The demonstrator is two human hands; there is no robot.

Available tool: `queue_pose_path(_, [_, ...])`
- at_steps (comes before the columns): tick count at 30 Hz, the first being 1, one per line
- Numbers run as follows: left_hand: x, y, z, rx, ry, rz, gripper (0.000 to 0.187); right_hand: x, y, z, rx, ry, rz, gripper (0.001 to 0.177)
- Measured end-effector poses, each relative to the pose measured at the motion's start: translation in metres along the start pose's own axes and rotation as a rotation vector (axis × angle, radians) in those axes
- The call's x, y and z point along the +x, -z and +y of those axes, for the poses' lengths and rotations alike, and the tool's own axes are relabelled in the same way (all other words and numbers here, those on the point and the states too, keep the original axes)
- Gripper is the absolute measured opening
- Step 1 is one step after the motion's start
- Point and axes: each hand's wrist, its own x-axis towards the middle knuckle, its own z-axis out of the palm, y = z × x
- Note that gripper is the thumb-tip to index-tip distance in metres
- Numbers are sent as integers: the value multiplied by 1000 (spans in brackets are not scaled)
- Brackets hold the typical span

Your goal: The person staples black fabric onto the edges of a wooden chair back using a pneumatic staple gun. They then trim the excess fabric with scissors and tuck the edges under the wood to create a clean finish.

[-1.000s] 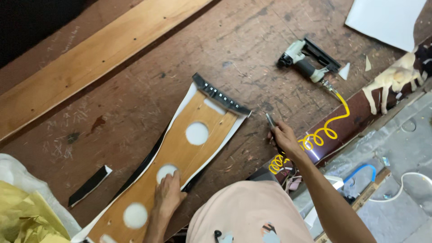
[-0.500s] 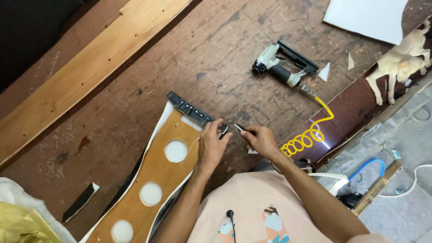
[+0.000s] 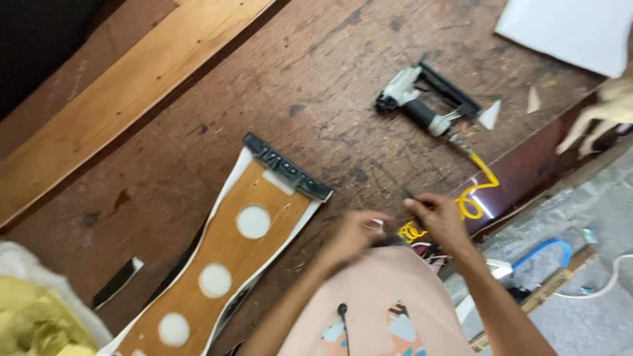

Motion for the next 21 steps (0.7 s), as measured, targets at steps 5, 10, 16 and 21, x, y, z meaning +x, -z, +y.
queue_pose_path(5, [11,35,18,554,-122,317,31,13,-17,-2,-80,-19,-10,23])
queue_pose_path(10, [0,90,-7,797,-110,296,43,25,-73,0,-328,140,-148,26])
queue_pose_path(16, [2,92,-21,693,-132,372,26,29,-120,-26,-153,-7,-313,26])
queue_pose_path(21, [7,101,-26,678,-187,338,24,25,-127,-42,-120,-23,-274,22])
